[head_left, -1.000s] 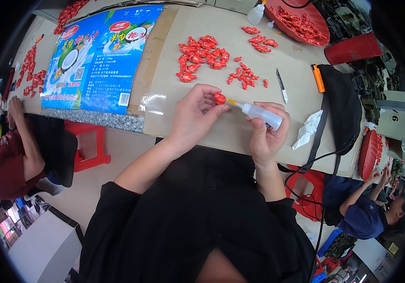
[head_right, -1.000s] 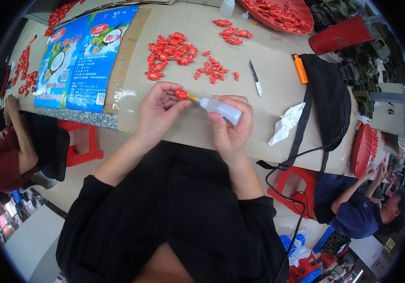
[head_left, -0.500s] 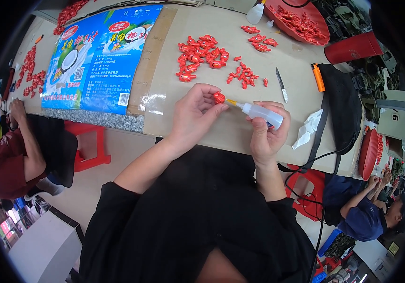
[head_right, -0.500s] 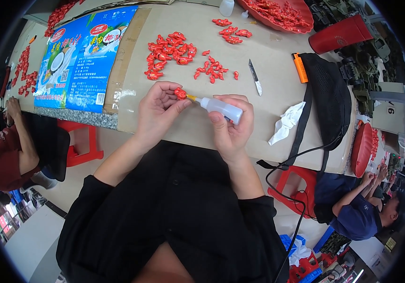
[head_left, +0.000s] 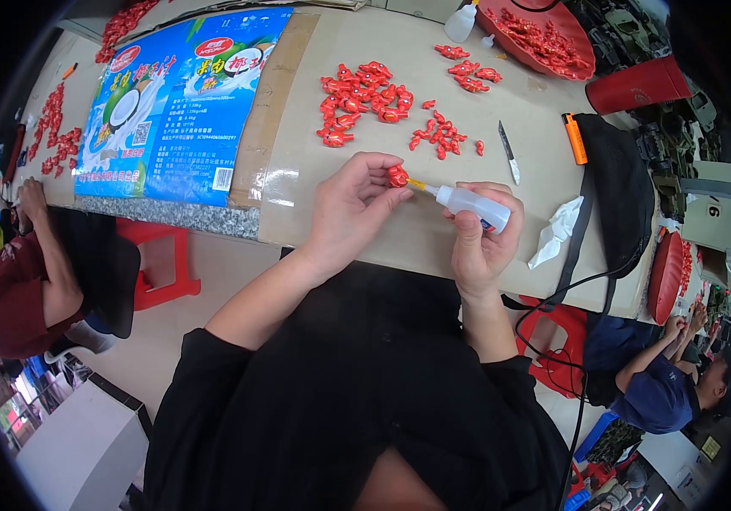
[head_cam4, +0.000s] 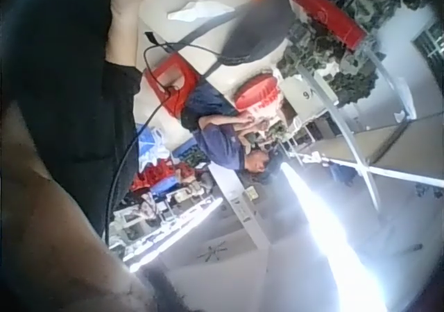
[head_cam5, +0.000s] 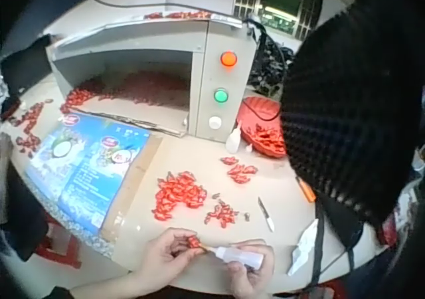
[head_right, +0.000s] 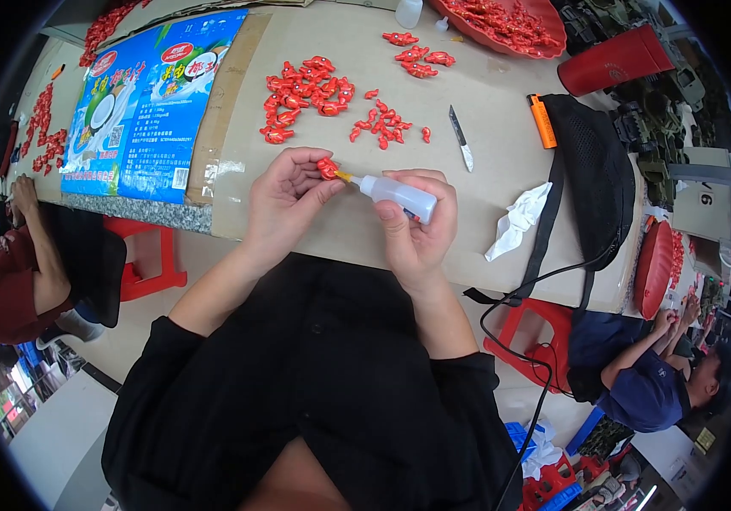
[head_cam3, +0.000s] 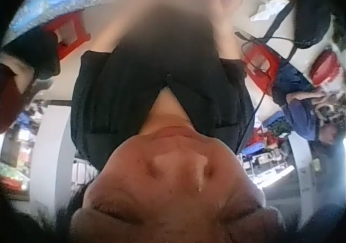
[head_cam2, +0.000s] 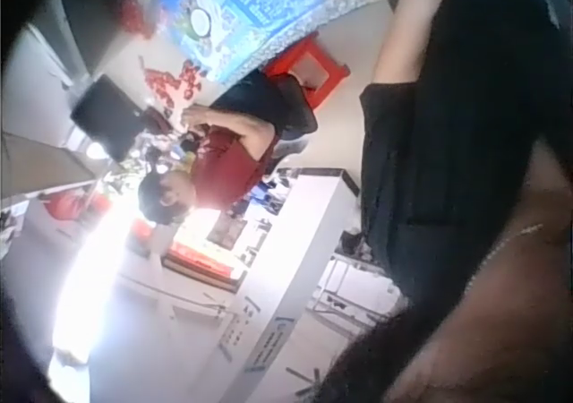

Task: The person assembles small plastic figurine components by applying glue from a bottle, pressing the pieces together by hand, and wiping excess glue with a cloth.

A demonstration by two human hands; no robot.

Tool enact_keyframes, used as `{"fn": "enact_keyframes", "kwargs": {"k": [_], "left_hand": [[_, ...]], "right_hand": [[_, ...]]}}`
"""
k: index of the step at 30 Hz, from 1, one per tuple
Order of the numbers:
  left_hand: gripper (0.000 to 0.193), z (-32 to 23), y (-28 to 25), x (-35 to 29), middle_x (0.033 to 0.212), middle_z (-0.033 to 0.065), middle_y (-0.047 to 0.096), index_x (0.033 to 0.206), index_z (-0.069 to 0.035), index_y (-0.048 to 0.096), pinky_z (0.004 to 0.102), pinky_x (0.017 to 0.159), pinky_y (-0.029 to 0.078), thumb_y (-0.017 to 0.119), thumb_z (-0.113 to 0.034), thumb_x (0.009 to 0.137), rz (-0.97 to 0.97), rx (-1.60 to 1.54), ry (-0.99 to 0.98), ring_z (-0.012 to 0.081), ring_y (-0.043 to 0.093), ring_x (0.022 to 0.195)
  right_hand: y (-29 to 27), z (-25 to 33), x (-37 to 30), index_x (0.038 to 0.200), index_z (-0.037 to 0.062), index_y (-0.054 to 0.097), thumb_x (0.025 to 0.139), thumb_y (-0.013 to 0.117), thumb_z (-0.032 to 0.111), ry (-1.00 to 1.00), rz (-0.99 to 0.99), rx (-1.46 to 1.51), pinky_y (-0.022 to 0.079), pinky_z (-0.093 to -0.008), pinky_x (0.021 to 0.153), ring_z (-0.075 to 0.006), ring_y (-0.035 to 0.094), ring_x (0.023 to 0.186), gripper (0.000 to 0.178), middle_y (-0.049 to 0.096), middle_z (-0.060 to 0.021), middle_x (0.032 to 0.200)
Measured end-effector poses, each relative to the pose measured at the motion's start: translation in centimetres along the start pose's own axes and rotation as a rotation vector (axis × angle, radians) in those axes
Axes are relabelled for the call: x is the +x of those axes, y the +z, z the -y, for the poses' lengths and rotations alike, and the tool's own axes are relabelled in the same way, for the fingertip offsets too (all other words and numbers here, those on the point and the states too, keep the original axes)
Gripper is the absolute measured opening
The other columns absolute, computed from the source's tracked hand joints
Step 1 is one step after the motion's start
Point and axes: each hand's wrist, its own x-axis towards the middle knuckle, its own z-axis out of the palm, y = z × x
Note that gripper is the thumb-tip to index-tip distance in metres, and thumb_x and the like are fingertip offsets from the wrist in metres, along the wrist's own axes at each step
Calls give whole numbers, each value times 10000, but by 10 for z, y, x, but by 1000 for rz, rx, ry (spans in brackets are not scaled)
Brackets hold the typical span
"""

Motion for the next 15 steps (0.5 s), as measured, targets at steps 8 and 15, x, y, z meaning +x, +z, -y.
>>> {"fn": "enact_keyframes", "kwargs": {"k": [8, 15], "left_hand": [[271, 0, 0, 0, 847, 72, 566, 997, 16, 483, 216, 703, 489, 595, 28, 751, 9, 6, -1, 108, 581, 784], [269, -1, 0, -1, 858, 75, 570, 1002, 20, 487, 217, 705, 488, 591, 29, 754, 12, 18, -4, 111, 583, 791]], "right_hand": [[0, 0, 1, 985, 5, 402, 819, 562, 188, -10, 2, -8, 451, -219, 611, -135, 536, 673, 294, 489, -142, 941], [1, 2, 1, 985, 6, 402, 821, 559, 191, 14, 4, 2, 443, -223, 607, -131, 533, 668, 293, 488, -143, 944]]}}
